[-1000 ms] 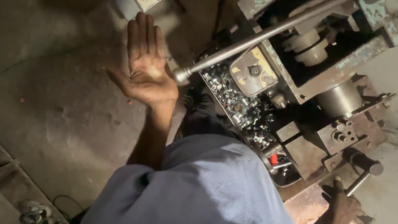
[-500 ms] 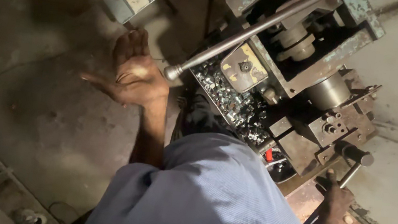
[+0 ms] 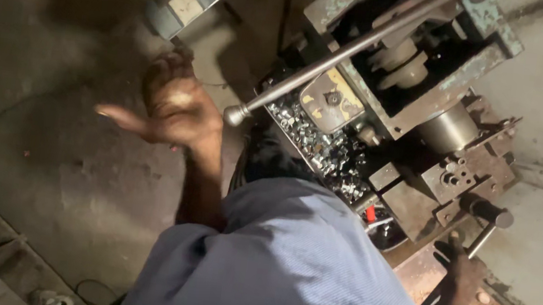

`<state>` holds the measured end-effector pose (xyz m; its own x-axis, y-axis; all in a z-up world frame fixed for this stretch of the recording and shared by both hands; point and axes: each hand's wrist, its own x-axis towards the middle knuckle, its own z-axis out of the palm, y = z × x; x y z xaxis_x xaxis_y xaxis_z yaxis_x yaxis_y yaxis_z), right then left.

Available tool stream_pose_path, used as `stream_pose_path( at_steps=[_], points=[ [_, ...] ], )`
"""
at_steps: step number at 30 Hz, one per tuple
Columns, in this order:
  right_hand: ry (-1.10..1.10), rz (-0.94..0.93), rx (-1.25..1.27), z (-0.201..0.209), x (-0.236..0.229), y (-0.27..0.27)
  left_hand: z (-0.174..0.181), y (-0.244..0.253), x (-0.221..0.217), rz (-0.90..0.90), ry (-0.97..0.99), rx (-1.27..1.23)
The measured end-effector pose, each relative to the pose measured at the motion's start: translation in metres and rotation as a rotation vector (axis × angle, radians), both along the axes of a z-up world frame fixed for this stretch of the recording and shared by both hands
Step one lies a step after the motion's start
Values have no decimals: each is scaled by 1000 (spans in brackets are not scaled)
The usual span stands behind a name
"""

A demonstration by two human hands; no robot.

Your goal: The person operates a manual metal forming machine by turning a long lever with the left hand and adjusting a small wheel with the right hand. Metal shavings accumulate on the machine bed as the workpiece is processed.

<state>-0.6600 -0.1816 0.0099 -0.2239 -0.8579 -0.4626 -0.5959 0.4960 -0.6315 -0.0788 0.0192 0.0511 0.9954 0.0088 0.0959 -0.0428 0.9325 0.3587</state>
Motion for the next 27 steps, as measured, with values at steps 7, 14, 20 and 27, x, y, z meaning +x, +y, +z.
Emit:
stream_pose_path(
  at_steps=[7,14,20,27],
  points=[
    [-33,-45,-76,-18,-5,-6,18,-8,26,-31,290,71],
    [-54,-31,-59,-21,-8,-8,-40,8,19,-115,-140,-10],
    [-27,-44,-34,-9,0,-3,-17,13,11,52,233,71],
    [-20,-75,-60,-28,-11,-10,-11,8,36,-87,-197,75]
  ],
)
